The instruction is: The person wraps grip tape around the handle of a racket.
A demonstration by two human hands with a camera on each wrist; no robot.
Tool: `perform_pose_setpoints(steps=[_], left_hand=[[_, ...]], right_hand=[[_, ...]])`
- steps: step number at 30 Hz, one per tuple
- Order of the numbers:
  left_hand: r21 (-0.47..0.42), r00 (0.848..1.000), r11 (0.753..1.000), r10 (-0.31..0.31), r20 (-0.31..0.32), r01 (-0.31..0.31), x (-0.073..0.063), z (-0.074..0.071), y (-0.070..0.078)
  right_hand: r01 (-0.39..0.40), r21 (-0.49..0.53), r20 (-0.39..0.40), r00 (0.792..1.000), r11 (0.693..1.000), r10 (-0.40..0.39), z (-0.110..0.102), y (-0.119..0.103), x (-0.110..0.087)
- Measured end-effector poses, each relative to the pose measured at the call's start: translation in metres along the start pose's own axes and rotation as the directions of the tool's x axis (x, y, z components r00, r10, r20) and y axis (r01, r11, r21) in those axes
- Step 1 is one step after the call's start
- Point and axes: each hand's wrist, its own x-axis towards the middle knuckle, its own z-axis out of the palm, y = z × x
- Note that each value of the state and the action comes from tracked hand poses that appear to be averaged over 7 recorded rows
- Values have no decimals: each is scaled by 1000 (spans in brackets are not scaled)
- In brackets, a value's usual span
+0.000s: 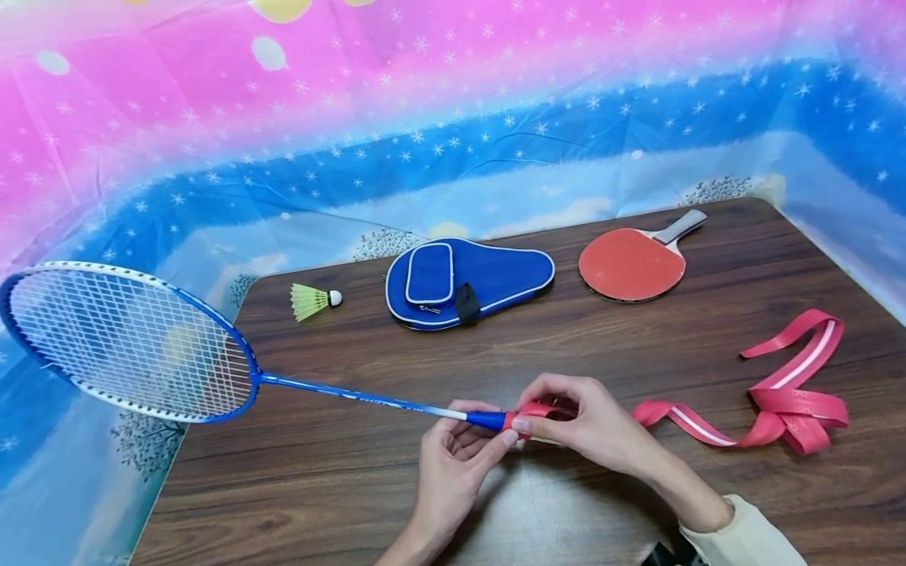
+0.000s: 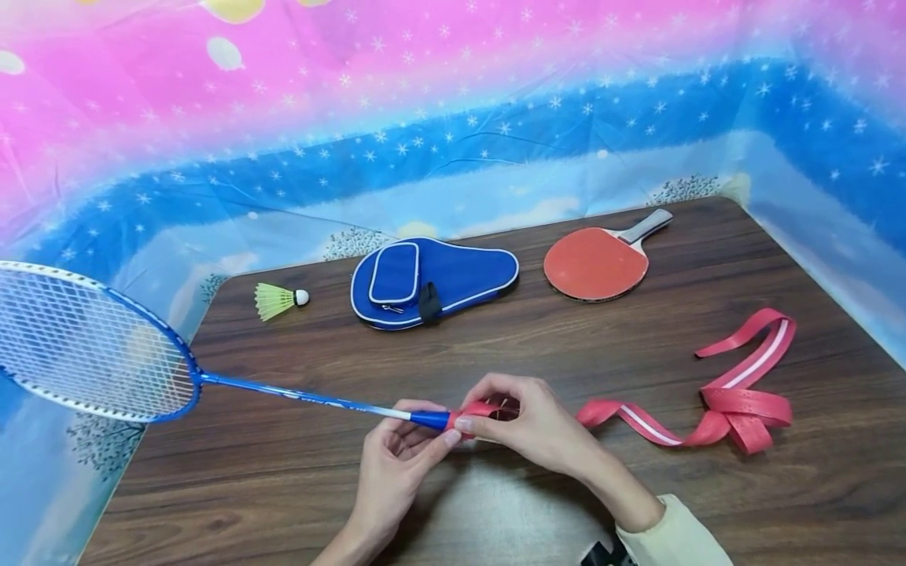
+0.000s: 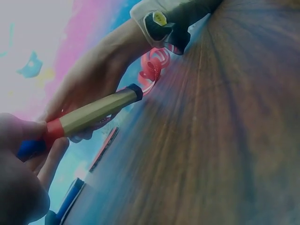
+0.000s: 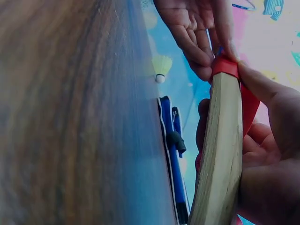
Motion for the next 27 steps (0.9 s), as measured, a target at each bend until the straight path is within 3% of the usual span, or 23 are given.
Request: perform_pose_setpoints(steps=[5, 16, 25, 27], left_hand=[[16, 1000, 1000, 20, 18, -20, 0, 0, 1], [21, 999, 999, 47, 25, -48, 0, 0, 3], [29, 999, 999, -23, 47, 22, 1, -1, 4], [-6, 997, 999, -33, 75, 33, 1, -2, 4]], right_hand=[[-11, -57, -19, 1000, 998, 10, -3, -1, -1], [91, -226, -8, 995, 970, -96, -10, 0, -3], [166, -202, -15, 985, 965, -173, -11, -1, -2], [170, -215, -23, 984, 962, -179, -11, -1, -2]])
